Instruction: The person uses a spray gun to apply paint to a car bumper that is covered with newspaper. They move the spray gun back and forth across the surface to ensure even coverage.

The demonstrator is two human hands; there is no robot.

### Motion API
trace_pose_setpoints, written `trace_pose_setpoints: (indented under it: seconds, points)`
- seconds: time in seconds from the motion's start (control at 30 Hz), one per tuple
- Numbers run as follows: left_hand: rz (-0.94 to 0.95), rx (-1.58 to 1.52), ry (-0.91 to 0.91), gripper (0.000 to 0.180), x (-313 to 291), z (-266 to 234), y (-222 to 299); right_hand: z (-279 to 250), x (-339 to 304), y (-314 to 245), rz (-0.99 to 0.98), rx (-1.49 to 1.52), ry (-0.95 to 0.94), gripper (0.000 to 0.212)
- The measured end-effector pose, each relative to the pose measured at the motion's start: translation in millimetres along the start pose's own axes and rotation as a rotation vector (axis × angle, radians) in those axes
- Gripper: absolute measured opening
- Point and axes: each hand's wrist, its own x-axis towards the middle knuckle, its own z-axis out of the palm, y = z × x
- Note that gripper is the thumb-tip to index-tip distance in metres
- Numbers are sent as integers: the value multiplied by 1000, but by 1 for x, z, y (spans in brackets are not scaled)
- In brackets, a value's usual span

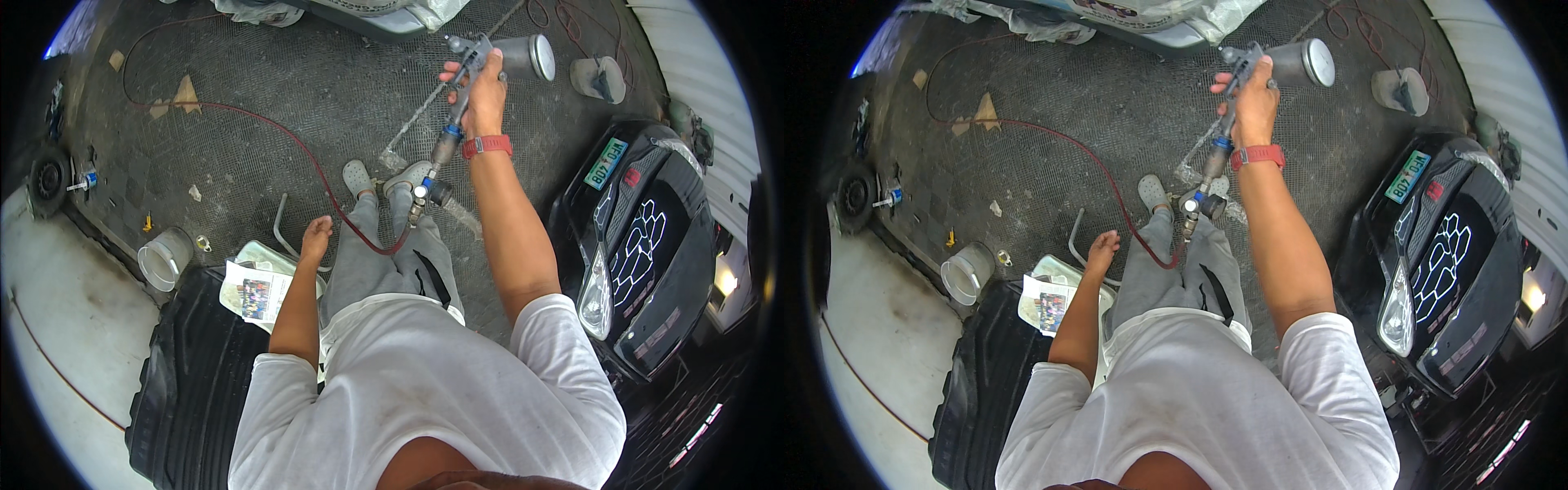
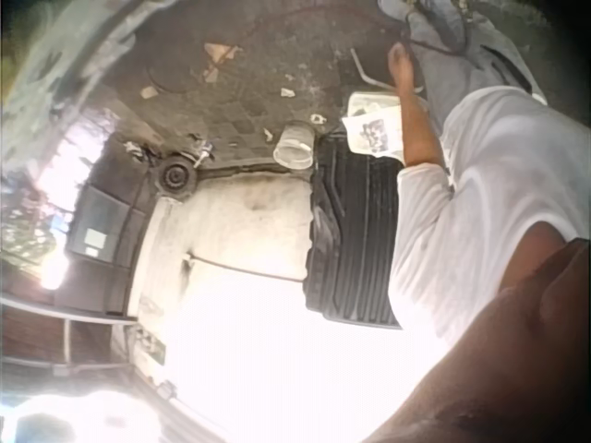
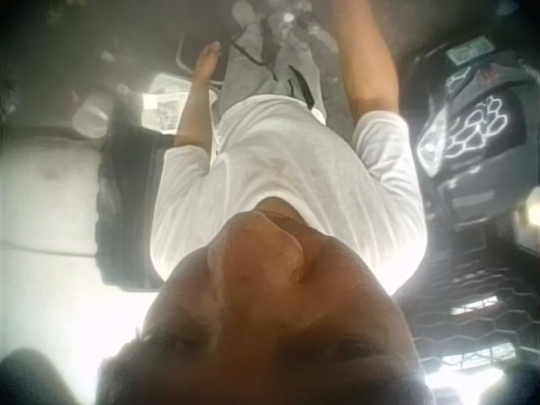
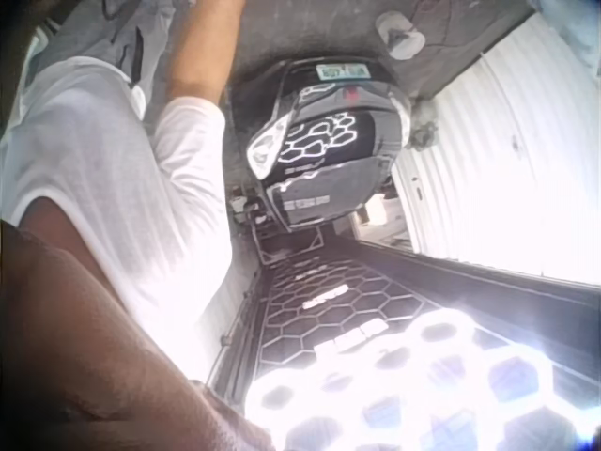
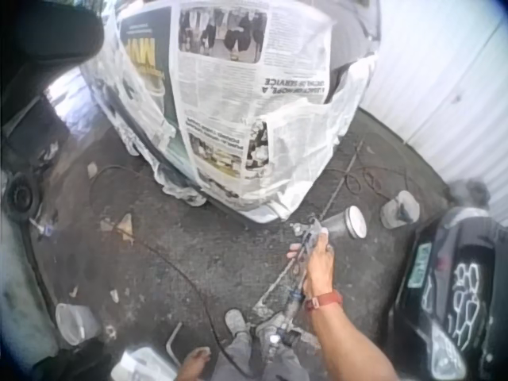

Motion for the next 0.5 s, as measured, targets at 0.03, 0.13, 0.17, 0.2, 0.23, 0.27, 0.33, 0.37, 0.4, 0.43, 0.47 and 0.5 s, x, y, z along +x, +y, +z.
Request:
trace_pose_setpoints:
  seconds: [0.03, 0.13, 0.17, 0.2, 0.23, 0.27, 0.33, 0.37, 0.4, 0.43, 0.47, 0.5]
  points:
    - [12, 24, -4, 53, 2, 4, 6, -5, -2, 1, 9, -14, 16, 68]
    - [39, 14, -52, 50, 4, 12, 19, -11, -12, 6, 15, -52, 59, 65]
    - [31, 16, -49, 51, 3, 14, 21, -11, -16, 7, 8, -70, 60, 64]
    - [23, 17, -46, 51, 2, 16, 23, -10, -20, 8, 1, -88, 60, 63]
    - [16, 22, -43, 52, 2, 16, 23, -9, -23, 11, -16, -105, 42, 63]
    - [15, 30, -42, 52, 2, 15, 23, -5, -27, 14, -33, -123, 24, 63]
    - [15, 47, -37, 53, -1, 12, 16, 6, -33, 19, -58, -142, -21, 62]
    - [5, 76, -34, 52, -1, 9, 10, 13, -36, 21, -65, -144, -48, 62]
    - [-6, 104, -31, 51, -2, 5, 4, 20, -39, 22, -73, -146, -75, 62]
    - [-16, 133, -28, 50, -3, 3, -2, 28, -42, 21, -57, -147, -109, 63]
    - [-10, 228, -35, 50, -10, 3, 6, 35, -44, 21, -71, -149, -127, 62]
    - [-4, 322, -42, 49, -18, 3, 13, 41, -47, 22, -85, -151, -145, 62]
